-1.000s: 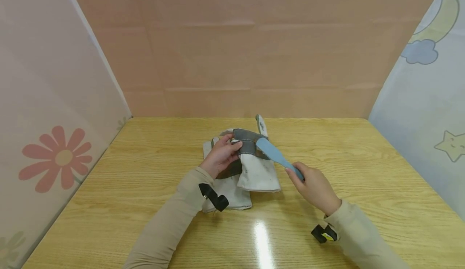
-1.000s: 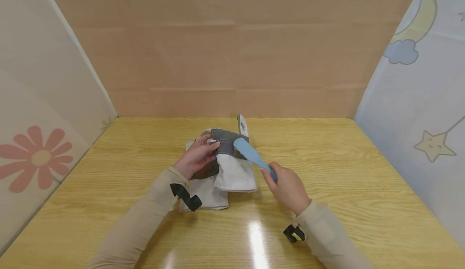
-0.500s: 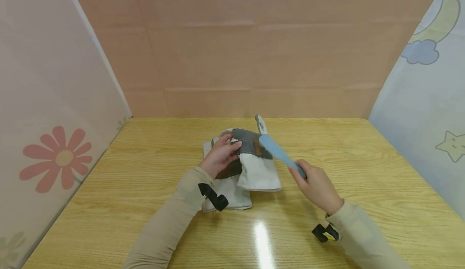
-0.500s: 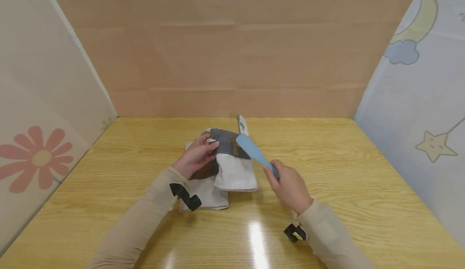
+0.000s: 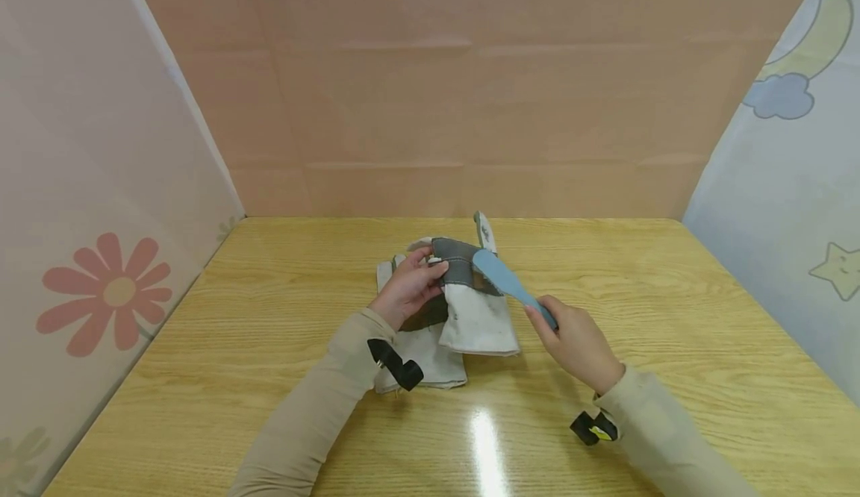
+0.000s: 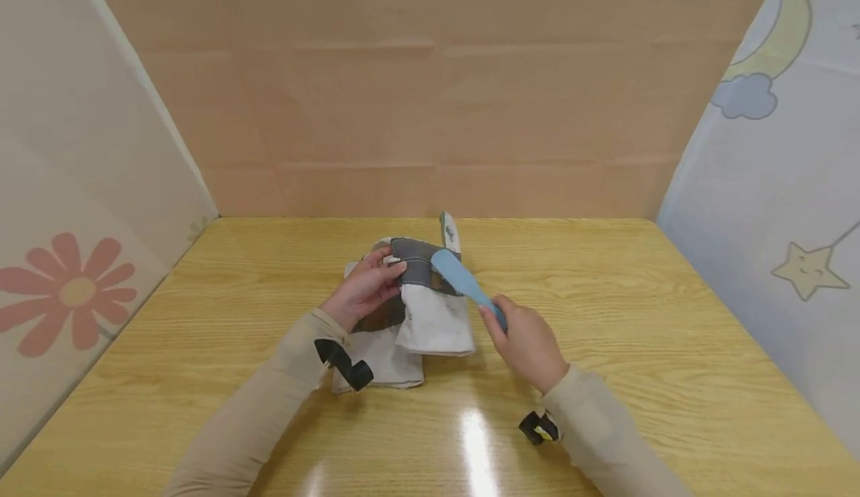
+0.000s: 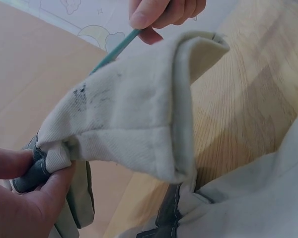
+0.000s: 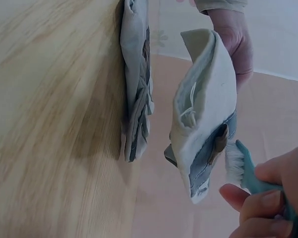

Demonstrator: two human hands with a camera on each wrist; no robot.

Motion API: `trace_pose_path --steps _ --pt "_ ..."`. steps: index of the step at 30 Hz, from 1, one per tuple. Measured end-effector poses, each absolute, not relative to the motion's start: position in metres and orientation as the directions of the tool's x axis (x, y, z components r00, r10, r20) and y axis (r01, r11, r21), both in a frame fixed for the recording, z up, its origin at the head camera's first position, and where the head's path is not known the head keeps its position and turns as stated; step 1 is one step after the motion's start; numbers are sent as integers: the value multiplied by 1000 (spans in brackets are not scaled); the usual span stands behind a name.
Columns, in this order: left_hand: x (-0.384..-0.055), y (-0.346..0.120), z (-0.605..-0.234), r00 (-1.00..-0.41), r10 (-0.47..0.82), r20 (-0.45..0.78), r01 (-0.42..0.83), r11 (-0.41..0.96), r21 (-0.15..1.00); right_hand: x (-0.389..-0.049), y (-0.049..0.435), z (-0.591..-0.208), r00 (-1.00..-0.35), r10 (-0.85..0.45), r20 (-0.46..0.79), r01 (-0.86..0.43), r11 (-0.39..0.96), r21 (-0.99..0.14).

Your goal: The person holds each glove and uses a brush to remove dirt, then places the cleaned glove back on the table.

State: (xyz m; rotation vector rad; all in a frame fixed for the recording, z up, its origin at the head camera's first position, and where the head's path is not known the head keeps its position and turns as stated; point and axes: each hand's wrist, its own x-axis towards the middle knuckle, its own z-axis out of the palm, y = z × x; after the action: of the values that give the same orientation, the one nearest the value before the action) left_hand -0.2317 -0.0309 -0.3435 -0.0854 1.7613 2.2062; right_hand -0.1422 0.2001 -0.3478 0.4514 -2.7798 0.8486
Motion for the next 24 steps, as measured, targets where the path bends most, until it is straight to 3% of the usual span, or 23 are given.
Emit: trace_pose_path --steps 24 --pt "-229 -30 -344 -950 213 -229 -270 -193 943 -143 199 -349 -930 -221 295 -349 785 -512"
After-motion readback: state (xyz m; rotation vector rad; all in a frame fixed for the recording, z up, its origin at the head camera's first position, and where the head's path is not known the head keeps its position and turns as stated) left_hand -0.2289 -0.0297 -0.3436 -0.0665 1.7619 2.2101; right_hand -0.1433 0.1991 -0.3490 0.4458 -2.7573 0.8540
